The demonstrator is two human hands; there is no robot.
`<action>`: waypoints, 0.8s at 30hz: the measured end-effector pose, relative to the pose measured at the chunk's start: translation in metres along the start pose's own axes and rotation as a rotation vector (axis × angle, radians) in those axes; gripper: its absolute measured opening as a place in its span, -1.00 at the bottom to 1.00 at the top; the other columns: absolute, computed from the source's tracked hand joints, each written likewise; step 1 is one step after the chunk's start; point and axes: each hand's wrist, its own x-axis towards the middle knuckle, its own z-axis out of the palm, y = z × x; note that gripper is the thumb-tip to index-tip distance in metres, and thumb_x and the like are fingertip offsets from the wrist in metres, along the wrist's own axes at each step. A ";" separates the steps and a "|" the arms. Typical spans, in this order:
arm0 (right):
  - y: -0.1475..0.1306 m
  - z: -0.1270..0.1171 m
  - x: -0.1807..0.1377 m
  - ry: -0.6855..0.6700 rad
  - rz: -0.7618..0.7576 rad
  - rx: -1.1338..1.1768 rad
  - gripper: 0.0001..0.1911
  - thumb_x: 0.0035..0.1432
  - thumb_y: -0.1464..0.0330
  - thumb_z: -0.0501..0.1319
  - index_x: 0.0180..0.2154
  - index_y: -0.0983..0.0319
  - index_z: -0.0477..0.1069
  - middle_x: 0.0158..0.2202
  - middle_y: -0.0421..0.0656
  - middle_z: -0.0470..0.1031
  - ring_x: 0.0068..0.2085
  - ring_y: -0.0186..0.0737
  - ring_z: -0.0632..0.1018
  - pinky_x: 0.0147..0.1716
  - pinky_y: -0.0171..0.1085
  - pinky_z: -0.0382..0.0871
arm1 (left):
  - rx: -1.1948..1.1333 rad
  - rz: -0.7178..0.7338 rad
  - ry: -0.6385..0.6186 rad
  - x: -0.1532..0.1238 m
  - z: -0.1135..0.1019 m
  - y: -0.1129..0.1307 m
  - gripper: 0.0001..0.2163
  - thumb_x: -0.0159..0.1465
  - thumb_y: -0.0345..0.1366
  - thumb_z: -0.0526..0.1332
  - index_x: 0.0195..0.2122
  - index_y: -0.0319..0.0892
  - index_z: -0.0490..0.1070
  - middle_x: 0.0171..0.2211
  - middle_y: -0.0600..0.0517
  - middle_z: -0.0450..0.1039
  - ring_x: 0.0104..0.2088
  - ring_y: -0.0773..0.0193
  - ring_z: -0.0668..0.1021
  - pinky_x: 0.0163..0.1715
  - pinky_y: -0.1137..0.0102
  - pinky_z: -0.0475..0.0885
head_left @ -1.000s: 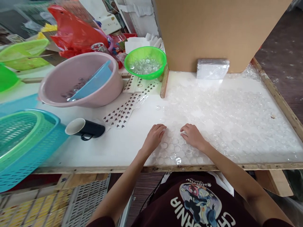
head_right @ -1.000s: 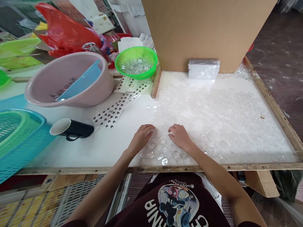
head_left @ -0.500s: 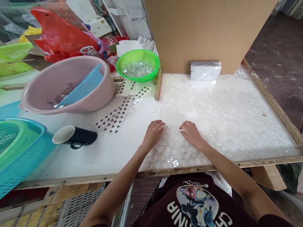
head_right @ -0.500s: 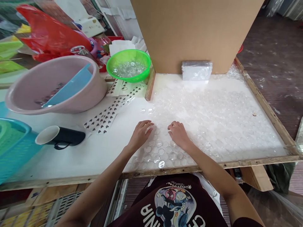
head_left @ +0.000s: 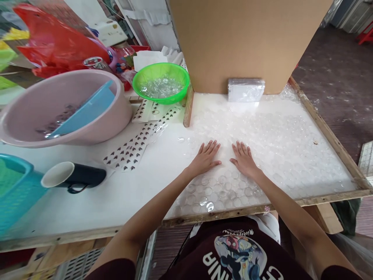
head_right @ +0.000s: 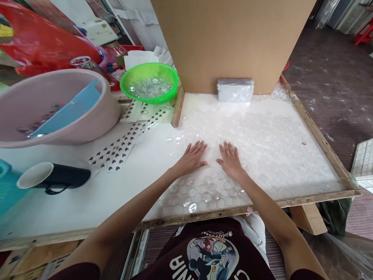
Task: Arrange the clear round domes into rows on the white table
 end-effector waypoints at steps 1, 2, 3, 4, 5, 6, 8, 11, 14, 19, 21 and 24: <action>-0.001 0.001 0.004 0.000 -0.001 0.003 -0.31 0.41 0.15 -0.06 0.44 0.23 -0.18 0.48 0.00 -0.32 0.46 0.00 -0.23 0.38 0.17 -0.29 | 0.012 0.004 0.003 0.003 0.001 -0.001 -0.30 0.39 0.12 0.04 0.44 -0.10 -0.11 0.44 -0.18 -0.12 0.44 -0.02 -0.06 0.38 -0.05 -0.17; -0.002 0.002 0.007 0.002 -0.005 0.008 -0.31 0.41 0.14 -0.07 0.44 0.21 -0.20 0.48 -0.01 -0.33 0.46 -0.01 -0.24 0.37 0.18 -0.30 | 0.021 0.003 0.012 0.006 0.002 -0.001 -0.30 0.39 0.12 0.04 0.44 -0.10 -0.10 0.44 -0.18 -0.12 0.44 -0.02 -0.05 0.38 -0.05 -0.18; -0.003 0.002 0.011 0.005 -0.008 0.015 -0.31 0.41 0.13 -0.08 0.44 0.19 -0.21 0.48 -0.02 -0.33 0.46 -0.01 -0.24 0.37 0.20 -0.30 | 0.026 -0.002 0.024 0.009 0.003 -0.002 -0.30 0.39 0.11 0.04 0.44 -0.10 -0.10 0.44 -0.17 -0.11 0.44 -0.03 -0.04 0.37 -0.05 -0.17; -0.004 0.003 0.014 0.012 -0.012 0.021 -0.31 0.41 0.12 -0.09 0.44 0.18 -0.21 0.48 -0.02 -0.34 0.46 -0.01 -0.24 0.37 0.21 -0.30 | 0.027 -0.011 0.037 0.011 0.003 -0.003 -0.30 0.39 0.11 0.05 0.44 -0.10 -0.10 0.44 -0.17 -0.10 0.44 -0.03 -0.04 0.38 -0.06 -0.17; -0.005 0.004 0.017 0.020 -0.013 0.027 -0.31 0.42 0.11 -0.09 0.44 0.17 -0.21 0.48 -0.03 -0.33 0.46 -0.01 -0.24 0.36 0.22 -0.30 | 0.026 -0.022 0.047 0.012 0.004 -0.004 -0.31 0.40 0.10 0.04 0.44 -0.10 -0.09 0.44 -0.17 -0.10 0.44 -0.03 -0.03 0.37 -0.06 -0.17; -0.006 0.004 0.021 0.029 -0.013 0.031 -0.32 0.42 0.11 -0.09 0.44 0.16 -0.20 0.48 -0.03 -0.33 0.46 0.00 -0.24 0.36 0.23 -0.30 | 0.026 -0.035 0.055 0.014 0.004 -0.005 -0.31 0.40 0.09 0.04 0.44 -0.11 -0.09 0.44 -0.17 -0.09 0.44 -0.03 -0.03 0.37 -0.06 -0.17; -0.009 0.005 0.027 0.045 -0.005 0.034 -0.32 0.42 0.11 -0.09 0.44 0.17 -0.18 0.48 -0.02 -0.33 0.46 0.02 -0.24 0.36 0.23 -0.29 | 0.031 -0.065 0.059 0.017 0.005 -0.007 -0.32 0.41 0.08 0.03 0.44 -0.12 -0.09 0.44 -0.17 -0.11 0.44 -0.03 -0.04 0.37 -0.06 -0.17; -0.015 0.005 0.035 0.060 0.012 0.025 -0.31 0.42 0.11 -0.08 0.44 0.23 -0.15 0.48 0.01 -0.34 0.46 0.04 -0.25 0.36 0.21 -0.29 | 0.038 -0.114 0.064 0.022 0.004 -0.009 -0.33 0.42 0.07 0.01 0.44 -0.15 -0.08 0.44 -0.17 -0.13 0.44 -0.03 -0.06 0.37 -0.05 -0.17; -0.019 0.004 0.042 0.085 0.009 0.017 -0.31 0.42 0.10 -0.08 0.43 0.25 -0.12 0.48 0.03 -0.32 0.46 0.07 -0.23 0.36 0.21 -0.31 | 0.034 -0.154 0.081 0.024 0.004 -0.010 -0.33 0.42 0.08 -0.01 0.44 -0.17 -0.07 0.44 -0.18 -0.12 0.44 -0.05 -0.05 0.37 -0.06 -0.16; -0.017 0.004 0.050 0.124 -0.008 0.006 -0.31 0.42 0.07 -0.11 0.42 0.27 -0.10 0.47 0.07 -0.29 0.46 0.09 -0.21 0.36 0.23 -0.32 | 0.043 -0.211 0.114 0.027 0.004 -0.009 -0.34 0.42 0.08 -0.04 0.43 -0.18 -0.05 0.44 -0.20 -0.09 0.43 -0.05 -0.03 0.37 -0.04 -0.15; -0.015 0.004 0.053 0.127 -0.004 0.006 -0.30 0.42 0.06 -0.13 0.42 0.27 -0.10 0.47 0.07 -0.29 0.46 0.08 -0.21 0.36 0.21 -0.33 | 0.044 -0.237 0.115 0.029 0.004 -0.008 -0.34 0.42 0.07 -0.03 0.43 -0.20 -0.04 0.44 -0.20 -0.10 0.43 -0.06 -0.03 0.38 -0.03 -0.16; -0.013 0.003 0.058 0.129 0.002 0.006 -0.30 0.42 0.03 -0.16 0.43 0.23 -0.11 0.48 0.03 -0.29 0.46 0.05 -0.22 0.36 0.20 -0.34 | 0.062 -0.278 0.101 0.033 0.004 -0.005 -0.33 0.43 0.05 -0.03 0.42 -0.29 -0.04 0.44 -0.23 -0.13 0.43 -0.08 -0.04 0.38 -0.03 -0.16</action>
